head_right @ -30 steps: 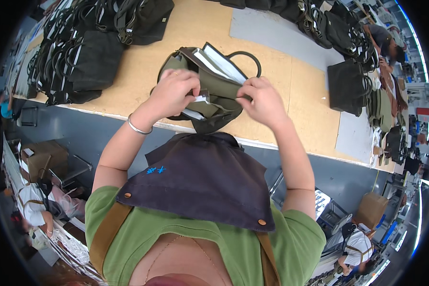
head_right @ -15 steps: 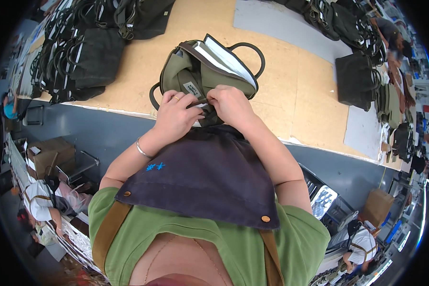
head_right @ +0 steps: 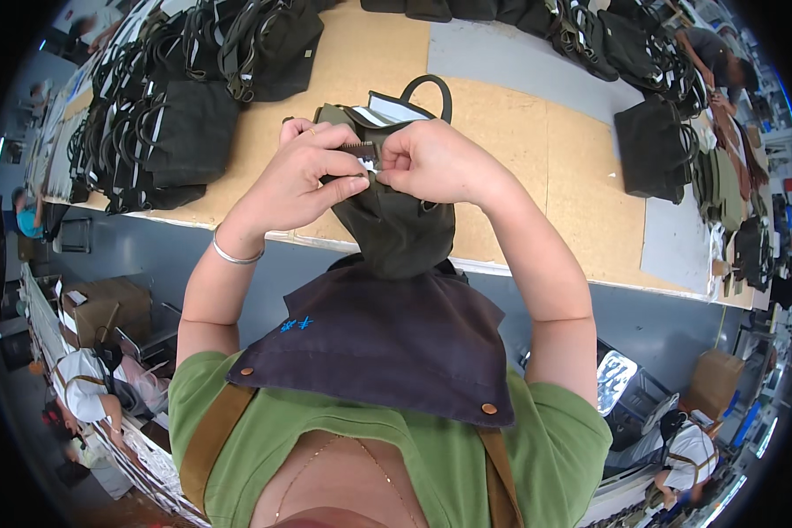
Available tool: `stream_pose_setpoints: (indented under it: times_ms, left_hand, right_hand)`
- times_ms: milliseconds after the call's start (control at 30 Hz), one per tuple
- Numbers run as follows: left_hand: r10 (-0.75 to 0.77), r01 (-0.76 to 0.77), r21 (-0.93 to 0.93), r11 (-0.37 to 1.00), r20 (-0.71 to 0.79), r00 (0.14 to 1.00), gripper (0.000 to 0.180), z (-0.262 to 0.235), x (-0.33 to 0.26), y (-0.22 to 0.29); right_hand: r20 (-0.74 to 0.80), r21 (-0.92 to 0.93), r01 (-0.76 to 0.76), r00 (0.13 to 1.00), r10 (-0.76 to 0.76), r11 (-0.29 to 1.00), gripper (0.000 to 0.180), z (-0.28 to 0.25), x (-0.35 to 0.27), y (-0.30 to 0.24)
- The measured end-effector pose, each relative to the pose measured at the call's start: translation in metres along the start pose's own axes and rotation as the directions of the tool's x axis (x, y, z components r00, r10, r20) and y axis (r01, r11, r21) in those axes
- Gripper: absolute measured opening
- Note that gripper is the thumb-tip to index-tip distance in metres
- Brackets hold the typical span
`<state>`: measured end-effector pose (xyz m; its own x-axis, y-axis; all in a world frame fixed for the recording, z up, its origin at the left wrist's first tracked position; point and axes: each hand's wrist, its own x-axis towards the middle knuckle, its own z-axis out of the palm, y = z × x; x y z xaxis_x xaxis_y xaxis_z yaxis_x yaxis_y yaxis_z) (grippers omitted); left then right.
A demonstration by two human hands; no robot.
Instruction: The person assembles a dark green canvas bag by hand. They repeatedly open and close the zipper, adjust the fabric around the zipper track, and manipulate the bag's interior lining and straps. The person works on a single bag throughout the clip, ensuring the zipper functions correctly and the components are aligned.
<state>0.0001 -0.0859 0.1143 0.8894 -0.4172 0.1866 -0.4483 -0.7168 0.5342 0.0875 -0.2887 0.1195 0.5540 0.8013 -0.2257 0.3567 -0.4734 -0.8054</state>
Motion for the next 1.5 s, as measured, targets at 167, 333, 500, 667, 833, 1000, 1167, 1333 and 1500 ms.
stream_pose_setpoints:
  times_ms: [167,333,500,667,833,1000,1167,1333,1500]
  left_hand:
    - [-0.02,0.021,0.022,1.0,-0.049,0.999,0.015,0.003,-0.002,0.001]
    - [-0.072,0.076,0.045,0.996,-0.085,0.994,0.019,0.008,-0.002,-0.003]
    - [-0.064,0.073,0.091,0.993,-0.104,0.993,0.022,0.009,-0.003,-0.001]
    - [-0.036,0.049,0.112,0.992,-0.116,0.993,0.021,0.011,-0.004,-0.001]
    - [-0.043,0.057,0.116,0.992,-0.116,0.992,0.021,0.012,-0.005,-0.001]
    - [-0.035,0.05,0.136,0.989,-0.116,0.993,0.023,0.013,-0.006,-0.001]
    - [-0.049,0.062,0.119,0.991,-0.104,0.993,0.022,0.014,-0.006,-0.001]
    - [-0.043,0.056,0.128,0.99,-0.107,0.993,0.022,0.014,-0.007,0.0]
    - [-0.053,0.066,0.129,0.989,-0.097,0.994,0.022,0.013,-0.007,0.001]
  right_hand:
    - [-0.031,0.038,-0.006,1.0,0.008,0.999,0.01,0.006,0.0,0.008]
    - [-0.072,-0.054,0.03,0.997,-0.033,0.998,0.008,0.008,-0.005,0.0]
    - [-0.073,-0.141,0.118,0.989,-0.129,0.983,0.01,0.012,-0.005,0.007]
    - [-0.039,-0.148,0.168,0.984,-0.175,0.975,0.011,0.011,-0.009,0.003]
    - [-0.069,-0.127,0.193,0.977,-0.203,0.973,0.011,0.012,-0.01,0.009]
    - [-0.063,-0.138,0.196,0.977,-0.206,0.971,0.012,0.011,-0.012,0.008]
    - [-0.036,-0.126,0.181,0.982,-0.186,0.975,0.012,0.01,-0.012,0.007]
    - [-0.015,-0.12,0.194,0.98,-0.197,0.974,0.012,0.009,-0.013,0.007]
    - [0.002,-0.104,0.177,0.984,-0.178,0.979,0.011,0.009,-0.013,0.007]
